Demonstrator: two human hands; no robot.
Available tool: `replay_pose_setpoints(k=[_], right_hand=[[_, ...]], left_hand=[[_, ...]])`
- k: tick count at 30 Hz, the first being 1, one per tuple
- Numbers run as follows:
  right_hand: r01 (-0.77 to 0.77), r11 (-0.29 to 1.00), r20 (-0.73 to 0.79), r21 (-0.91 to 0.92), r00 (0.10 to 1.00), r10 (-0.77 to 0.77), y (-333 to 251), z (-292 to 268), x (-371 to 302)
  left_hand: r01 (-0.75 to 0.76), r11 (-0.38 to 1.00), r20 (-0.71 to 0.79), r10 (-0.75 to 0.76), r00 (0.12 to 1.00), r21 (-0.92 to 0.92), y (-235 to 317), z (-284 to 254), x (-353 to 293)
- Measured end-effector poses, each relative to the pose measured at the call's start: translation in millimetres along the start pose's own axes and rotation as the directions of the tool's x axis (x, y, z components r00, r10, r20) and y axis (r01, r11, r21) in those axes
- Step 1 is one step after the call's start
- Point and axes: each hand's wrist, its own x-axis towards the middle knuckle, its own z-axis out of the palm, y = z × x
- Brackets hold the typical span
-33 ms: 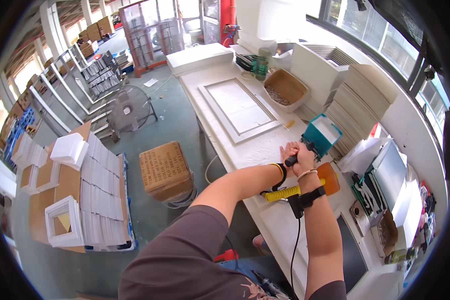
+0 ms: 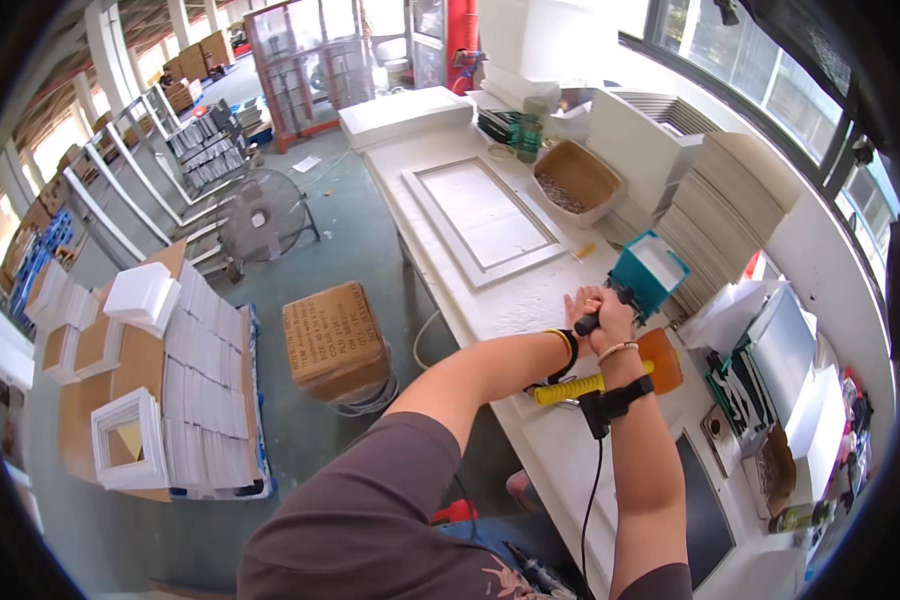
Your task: Assembling a white frame component using glue, a pneumatic screwdriver, and a mallet.
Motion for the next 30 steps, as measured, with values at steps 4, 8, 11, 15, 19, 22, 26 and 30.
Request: replay_pose_setpoints(k=[4,8,11,15,19,22,26,30], right_hand=[[0.015,1.000,-0.066,0.003,0.998,-0.014,-17,2,-7],[0.060,0.998,-0.106,0.002,0.993,-0.060,-34,-3,0],[0.073,0.997,-0.044,-0.024,0.996,-0.074,-43,8,-23],[0.037,0.993,0.006,-0.111,0.999,-0.037,-60,16,-64],[-0.071,0.957,0.027,-0.280,0.996,0.082,-96,-27,-130],[-0.088,0.902,-0.107,-0.423,0.993,0.047,-118,-68,-179],[-0.127,0.769,-0.195,-0.627,0.981,0.003,-138,-116,-237],[-0.262,0.685,-0.357,-0.680,0.934,0.002,-159,-180,-280]], left_hand=[[0.022,0.996,0.041,-0.019,0.999,-0.087,29,-24,-18],[0.020,0.983,0.099,-0.001,0.995,-0.182,48,-51,-35],[-0.003,0.925,0.049,0.023,0.999,-0.380,43,-49,-41],[0.086,0.907,-0.052,-0.117,0.992,-0.412,40,-13,-24],[0.020,0.992,-0.010,-0.022,1.000,-0.121,44,3,-11],[0.018,0.943,0.233,0.063,0.970,-0.332,24,-19,3],[-0.296,0.885,-0.085,0.285,0.955,-0.360,-12,-52,17],[-0.478,0.765,-0.126,0.473,0.872,-0.432,51,-127,-44]])
